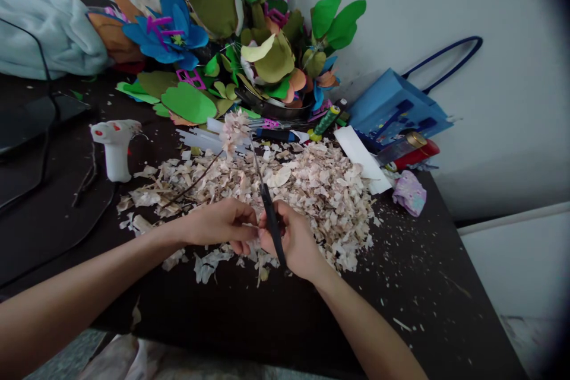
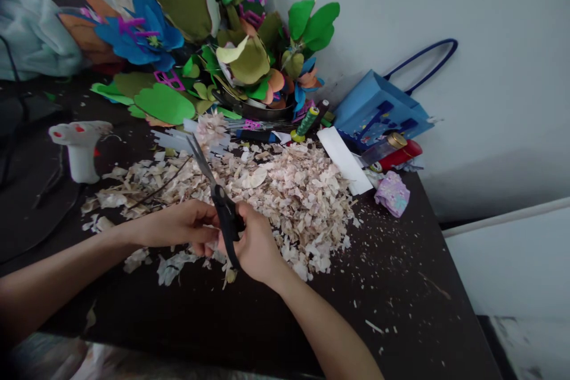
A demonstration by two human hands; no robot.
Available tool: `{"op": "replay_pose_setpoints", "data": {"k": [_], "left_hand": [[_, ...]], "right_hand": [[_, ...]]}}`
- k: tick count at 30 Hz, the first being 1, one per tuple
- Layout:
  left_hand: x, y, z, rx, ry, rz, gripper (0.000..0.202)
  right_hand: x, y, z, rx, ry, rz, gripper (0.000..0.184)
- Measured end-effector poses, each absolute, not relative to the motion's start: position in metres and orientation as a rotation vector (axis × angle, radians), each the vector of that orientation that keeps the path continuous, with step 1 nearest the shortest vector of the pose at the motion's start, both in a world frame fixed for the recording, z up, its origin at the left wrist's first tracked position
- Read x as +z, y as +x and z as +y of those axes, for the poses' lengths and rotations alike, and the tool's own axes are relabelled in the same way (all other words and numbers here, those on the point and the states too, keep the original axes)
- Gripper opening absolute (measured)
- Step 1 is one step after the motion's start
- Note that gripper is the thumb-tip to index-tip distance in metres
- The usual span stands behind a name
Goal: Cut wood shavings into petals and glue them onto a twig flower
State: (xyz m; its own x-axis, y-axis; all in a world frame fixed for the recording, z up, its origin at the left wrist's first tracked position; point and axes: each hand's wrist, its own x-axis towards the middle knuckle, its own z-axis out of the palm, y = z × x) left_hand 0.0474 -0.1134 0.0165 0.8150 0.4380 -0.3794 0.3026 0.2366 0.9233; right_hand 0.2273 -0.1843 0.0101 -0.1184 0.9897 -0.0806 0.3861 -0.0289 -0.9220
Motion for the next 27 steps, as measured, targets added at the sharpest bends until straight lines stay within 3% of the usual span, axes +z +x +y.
{"op": "replay_pose_setpoints", "data": {"k": [17, 27], "left_hand": [[0.002, 0.054, -0.115, 0.304, 1.126, 0.715, 0.032], [0.005, 0.059, -0.120, 0.423, 1.142, 0.815, 0.024]], "right_hand": [[0.008, 0.223, -0.182, 0.991, -1.477, -1.311, 0.018], [0.005, 0.219, -0.182, 1.016, -1.475, -1.289, 0.020]]}}
